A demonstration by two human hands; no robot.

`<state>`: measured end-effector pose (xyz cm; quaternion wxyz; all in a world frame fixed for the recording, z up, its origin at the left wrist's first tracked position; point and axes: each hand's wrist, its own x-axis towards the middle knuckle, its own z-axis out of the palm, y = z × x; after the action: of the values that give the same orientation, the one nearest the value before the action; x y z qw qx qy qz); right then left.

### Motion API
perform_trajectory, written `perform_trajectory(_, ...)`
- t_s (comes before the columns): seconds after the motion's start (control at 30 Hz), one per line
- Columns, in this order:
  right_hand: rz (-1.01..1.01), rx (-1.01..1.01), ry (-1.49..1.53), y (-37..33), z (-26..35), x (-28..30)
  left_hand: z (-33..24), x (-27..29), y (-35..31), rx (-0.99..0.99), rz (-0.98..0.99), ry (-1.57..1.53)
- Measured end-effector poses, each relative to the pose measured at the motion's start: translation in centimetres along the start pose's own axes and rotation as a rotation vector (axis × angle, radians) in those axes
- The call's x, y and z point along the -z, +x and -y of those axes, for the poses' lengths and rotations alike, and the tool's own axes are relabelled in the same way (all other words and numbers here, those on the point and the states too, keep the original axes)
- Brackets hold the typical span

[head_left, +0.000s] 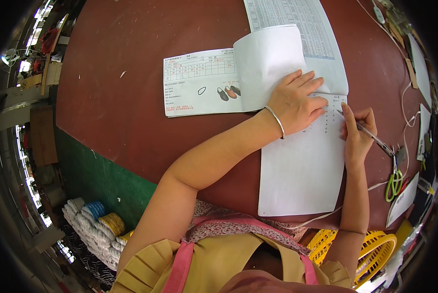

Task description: The recorder writes in a logbook and organizes items in a box at a manufacturing station.

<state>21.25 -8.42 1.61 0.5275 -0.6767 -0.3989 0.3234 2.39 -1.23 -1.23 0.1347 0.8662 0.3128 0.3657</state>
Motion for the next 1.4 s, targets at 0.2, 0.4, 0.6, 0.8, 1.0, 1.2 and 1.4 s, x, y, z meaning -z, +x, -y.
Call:
perform_trajectory(0.2, 0.051, -0.007, -0.038, 0.0, -0.1, 0.5, 0.1, 0.0, 0.0, -0.005, 0.002, 0.008)
perform_trajectory(0.4, 0.029, 0.044, 0.053, 0.3, -1.1, 0.7, 0.1, 0.0, 0.1, -0.006, 0.0, 0.01)
perform_trajectory(0.6, 0.02, 0.104, -0.091, 0.1, -0.7, 0.4, 0.0, 0.7, 0.2, -0.002, 0.029, 0.003)
perform_trajectory(0.8, 0.015, 0.151, 0.014, 0.3, -1.2, 0.9, -0.2, 0.3, 0.9, -0.02, 0.065, -0.007)
perform_trajectory(1.0, 0.063, 0.106, -0.082, -0.2, -0.6, 0.8, -0.3, 0.6, 1.1, -0.023, 0.099, 0.055)
perform_trajectory(1.2, 0.067, 0.102, -0.179, -0.2, -0.6, 0.7, -0.2, 0.5, 1.0, -0.039, 0.097, 0.063)
perform_trajectory(1.4, 0.079, 0.13, -0.218, -0.2, -0.6, 0.8, -0.3, 0.4, 1.1, -0.028, 0.1, 0.064)
